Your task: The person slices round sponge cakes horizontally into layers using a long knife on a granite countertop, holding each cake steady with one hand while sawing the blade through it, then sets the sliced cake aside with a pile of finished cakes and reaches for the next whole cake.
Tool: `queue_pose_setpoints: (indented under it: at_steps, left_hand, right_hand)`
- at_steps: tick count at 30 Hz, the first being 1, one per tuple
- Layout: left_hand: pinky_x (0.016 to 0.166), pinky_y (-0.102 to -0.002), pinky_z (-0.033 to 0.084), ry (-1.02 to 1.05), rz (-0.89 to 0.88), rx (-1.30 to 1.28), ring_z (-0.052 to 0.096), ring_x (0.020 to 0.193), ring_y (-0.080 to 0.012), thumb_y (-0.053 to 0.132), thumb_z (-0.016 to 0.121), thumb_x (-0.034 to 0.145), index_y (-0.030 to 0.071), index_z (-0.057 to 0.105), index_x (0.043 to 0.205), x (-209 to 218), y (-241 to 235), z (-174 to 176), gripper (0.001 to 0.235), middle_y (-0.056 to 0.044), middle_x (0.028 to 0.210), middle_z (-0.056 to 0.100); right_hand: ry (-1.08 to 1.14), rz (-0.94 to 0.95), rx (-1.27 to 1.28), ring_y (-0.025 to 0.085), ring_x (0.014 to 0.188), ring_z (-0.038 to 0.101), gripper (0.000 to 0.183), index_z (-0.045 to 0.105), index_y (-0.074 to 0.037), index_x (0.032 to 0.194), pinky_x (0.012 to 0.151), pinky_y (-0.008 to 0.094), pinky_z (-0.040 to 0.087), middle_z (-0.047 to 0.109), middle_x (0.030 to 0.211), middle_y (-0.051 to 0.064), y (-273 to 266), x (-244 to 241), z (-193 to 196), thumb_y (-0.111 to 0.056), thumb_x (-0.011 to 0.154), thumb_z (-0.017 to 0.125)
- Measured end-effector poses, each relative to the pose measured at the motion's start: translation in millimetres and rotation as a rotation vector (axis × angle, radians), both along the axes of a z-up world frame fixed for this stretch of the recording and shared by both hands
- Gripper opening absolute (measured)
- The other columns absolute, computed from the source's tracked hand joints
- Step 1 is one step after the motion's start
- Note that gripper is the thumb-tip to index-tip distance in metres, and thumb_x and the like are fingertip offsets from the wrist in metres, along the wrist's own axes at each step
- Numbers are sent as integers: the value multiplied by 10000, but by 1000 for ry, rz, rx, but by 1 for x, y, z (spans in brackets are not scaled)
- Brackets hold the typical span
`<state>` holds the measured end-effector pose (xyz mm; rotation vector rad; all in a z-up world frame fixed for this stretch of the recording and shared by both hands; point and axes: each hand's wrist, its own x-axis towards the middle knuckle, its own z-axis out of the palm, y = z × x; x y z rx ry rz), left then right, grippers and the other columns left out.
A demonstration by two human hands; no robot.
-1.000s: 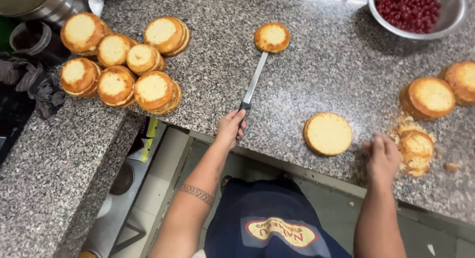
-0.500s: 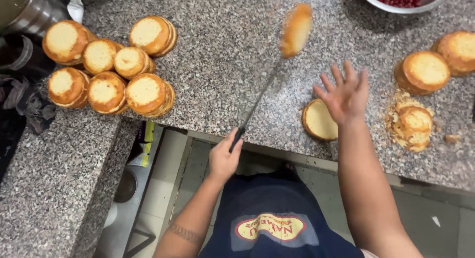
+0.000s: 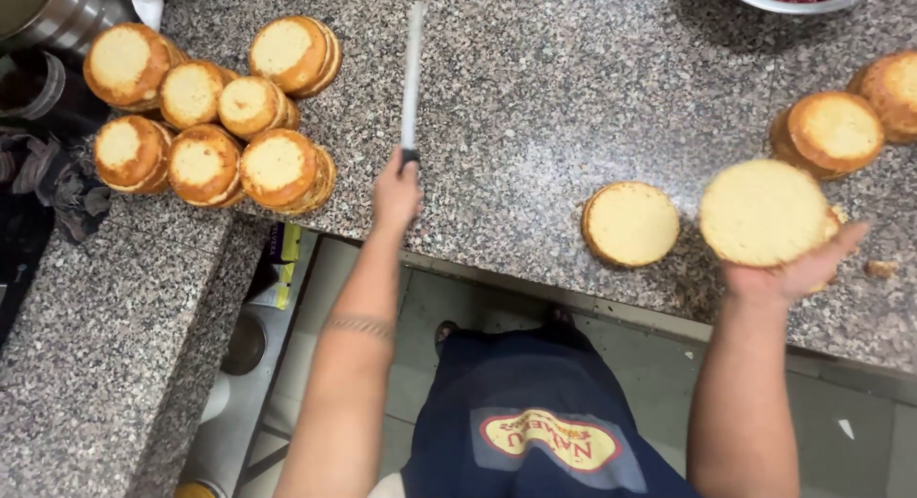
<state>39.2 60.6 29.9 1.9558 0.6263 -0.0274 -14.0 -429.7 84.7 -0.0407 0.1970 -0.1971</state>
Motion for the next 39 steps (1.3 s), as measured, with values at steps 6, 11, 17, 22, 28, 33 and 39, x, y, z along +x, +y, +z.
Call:
queue_pose_setpoints:
  at_steps: [6, 11, 17, 22, 28, 33, 39]
  left_hand:
    - [778, -527, 538, 267, -537, 600, 701, 893, -388, 437, 425, 1043, 449, 325, 1560, 27, -156, 25, 526, -179, 960, 726]
    - [705, -518, 536, -62, -508, 108, 691, 738, -367, 430, 604, 983, 387, 481, 1514, 69, -101, -39, 547, -187, 990, 732]
    - [642, -557, 535, -110, -372, 170, 625, 687, -418, 395, 543, 1052, 303, 529, 1475, 110, -63, -96, 433, -255, 958, 709]
    - [679, -535, 527, -34, -790, 727, 676, 722, -426, 423, 514, 1023, 358, 470, 1516, 10, -142, 11, 499, -219, 792, 722]
    - [648, -496, 540, -260, -736, 587, 697, 745, -401, 374, 555, 1038, 328, 470, 1538, -66, -84, 11, 509, -168, 874, 748]
    - [656, -358, 545, -195, -489, 428, 713, 671, -230, 299, 617, 1048, 275, 494, 1548, -122, -45, 15, 515, -110, 793, 733]
    - [524, -297, 475, -22, -21, -238, 553, 625, -51, 215, 637, 1019, 226, 498, 1558, -149, -5, -30, 557, 34, 777, 641]
  right_hand:
    - [45, -103, 142, 503, 1253, 532, 966, 538, 90, 1350, 1095, 682, 437, 573, 1407, 312, -36, -37, 9, -794, 1033, 317]
    - [36, -142, 193, 526, 1268, 526, 964, 548, 111, 1365, 1090, 708, 420, 563, 1406, 330, -40, -66, 39, -771, 1027, 359]
    - [16, -115, 8, 488, 1386, 490, 912, 495, 57, 1496, 1163, 685, 368, 520, 1516, 280, -53, -83, -11, -710, 1009, 429]
    - [83, 65, -796, 296, 1544, 419, 879, 369, -97, 1647, 1321, 529, 327, 405, 1670, 103, -37, -62, -9, -702, 1032, 542]
    - [-170, 211, -1656, 353, 1579, 304, 857, 284, -98, 1638, 1274, 582, 276, 303, 1699, 170, 43, 1, 4, -544, 1023, 679]
    - [-391, 266, -2921, 307, 1512, 313, 742, 469, -221, 1510, 1222, 617, 119, 376, 1641, 106, 83, 24, -17, -640, 917, 621]
    - [-38, 516, -2734, 450, 1338, 430, 823, 452, -86, 1531, 1060, 545, 344, 382, 1576, 245, 41, 69, -31, -654, 951, 588]
